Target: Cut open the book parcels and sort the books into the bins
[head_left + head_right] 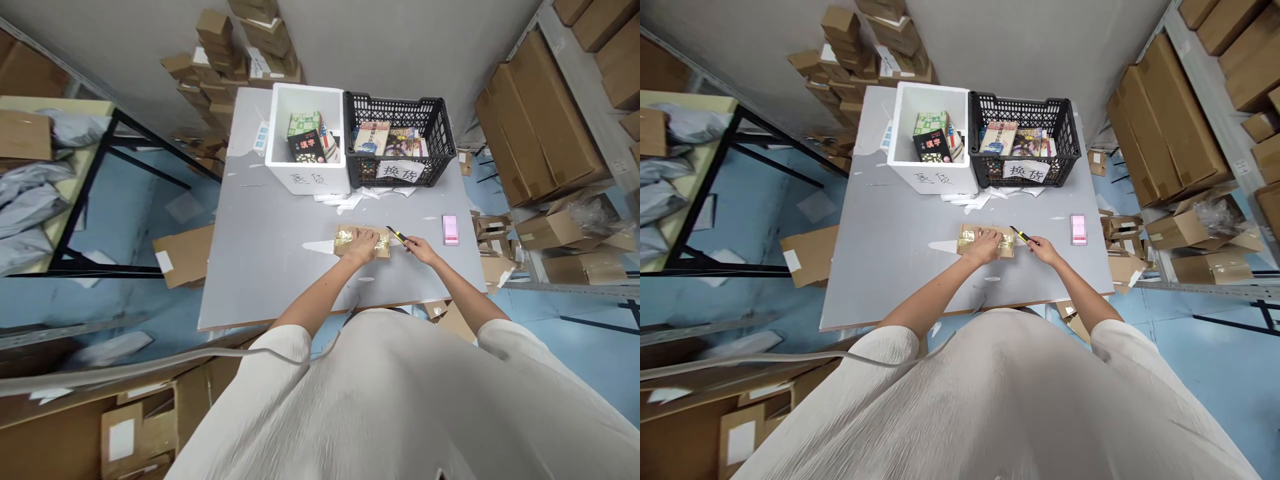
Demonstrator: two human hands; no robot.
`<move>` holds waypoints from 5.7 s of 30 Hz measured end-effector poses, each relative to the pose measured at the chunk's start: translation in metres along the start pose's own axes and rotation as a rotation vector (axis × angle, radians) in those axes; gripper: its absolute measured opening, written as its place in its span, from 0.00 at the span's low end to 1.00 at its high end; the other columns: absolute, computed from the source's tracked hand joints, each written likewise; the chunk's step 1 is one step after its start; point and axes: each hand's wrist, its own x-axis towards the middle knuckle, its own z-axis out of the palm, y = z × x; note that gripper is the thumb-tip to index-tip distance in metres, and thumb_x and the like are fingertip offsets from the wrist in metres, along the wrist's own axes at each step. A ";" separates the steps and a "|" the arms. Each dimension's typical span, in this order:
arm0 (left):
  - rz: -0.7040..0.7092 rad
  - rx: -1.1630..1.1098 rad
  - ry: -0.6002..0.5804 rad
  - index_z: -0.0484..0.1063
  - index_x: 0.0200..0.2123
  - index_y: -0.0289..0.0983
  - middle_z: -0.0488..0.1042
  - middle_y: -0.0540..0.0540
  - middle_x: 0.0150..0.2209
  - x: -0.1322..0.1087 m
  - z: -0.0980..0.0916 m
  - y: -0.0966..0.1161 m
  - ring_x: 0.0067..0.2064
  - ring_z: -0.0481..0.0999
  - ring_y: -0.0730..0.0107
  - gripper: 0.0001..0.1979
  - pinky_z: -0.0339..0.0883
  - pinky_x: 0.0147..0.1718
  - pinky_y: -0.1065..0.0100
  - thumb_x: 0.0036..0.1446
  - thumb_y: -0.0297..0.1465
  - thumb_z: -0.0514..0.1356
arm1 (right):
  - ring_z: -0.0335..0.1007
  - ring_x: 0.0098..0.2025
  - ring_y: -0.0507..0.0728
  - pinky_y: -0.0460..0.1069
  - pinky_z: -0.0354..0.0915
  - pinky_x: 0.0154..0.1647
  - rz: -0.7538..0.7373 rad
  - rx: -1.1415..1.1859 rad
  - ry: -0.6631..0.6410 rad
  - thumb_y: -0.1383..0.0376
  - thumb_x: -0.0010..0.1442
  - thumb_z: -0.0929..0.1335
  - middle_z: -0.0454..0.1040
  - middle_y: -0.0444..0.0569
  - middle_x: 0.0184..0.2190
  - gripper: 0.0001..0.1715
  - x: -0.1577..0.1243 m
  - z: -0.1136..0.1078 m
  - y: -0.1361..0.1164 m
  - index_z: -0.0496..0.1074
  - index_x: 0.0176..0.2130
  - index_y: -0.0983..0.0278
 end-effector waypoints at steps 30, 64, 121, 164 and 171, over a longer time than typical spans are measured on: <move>0.009 0.081 0.024 0.74 0.69 0.44 0.74 0.34 0.65 -0.013 0.001 0.007 0.67 0.76 0.40 0.31 0.38 0.81 0.29 0.64 0.32 0.71 | 0.69 0.30 0.57 0.51 0.64 0.35 -0.011 -0.481 -0.412 0.51 0.73 0.67 0.80 0.46 0.31 0.18 0.014 -0.045 -0.024 0.80 0.40 0.60; 0.046 0.084 0.057 0.74 0.69 0.47 0.74 0.36 0.65 -0.013 0.008 0.005 0.67 0.77 0.42 0.31 0.36 0.81 0.28 0.64 0.30 0.72 | 0.67 0.28 0.55 0.48 0.64 0.33 -0.064 -0.253 -0.226 0.50 0.73 0.65 0.78 0.43 0.28 0.19 -0.027 -0.009 -0.001 0.76 0.39 0.59; -0.124 -0.038 0.212 0.61 0.81 0.42 0.64 0.32 0.80 -0.003 0.016 0.013 0.73 0.66 0.38 0.33 0.58 0.70 0.39 0.78 0.32 0.45 | 0.71 0.61 0.68 0.57 0.65 0.62 -0.265 -0.828 0.004 0.55 0.81 0.65 0.78 0.61 0.59 0.31 -0.031 0.014 0.015 0.73 0.76 0.60; -0.281 -0.266 0.258 0.68 0.74 0.43 0.62 0.32 0.79 -0.078 0.032 -0.071 0.73 0.71 0.33 0.37 0.70 0.69 0.40 0.65 0.41 0.70 | 0.72 0.65 0.71 0.59 0.68 0.63 0.371 -0.729 0.268 0.60 0.73 0.70 0.74 0.66 0.63 0.25 0.036 -0.005 0.098 0.76 0.64 0.66; -0.300 -0.273 0.282 0.71 0.69 0.42 0.66 0.32 0.74 -0.072 0.039 -0.073 0.66 0.75 0.33 0.38 0.72 0.68 0.38 0.58 0.41 0.77 | 0.69 0.68 0.74 0.67 0.65 0.71 0.213 -0.621 0.342 0.57 0.73 0.68 0.71 0.69 0.67 0.33 0.038 0.010 0.087 0.70 0.71 0.66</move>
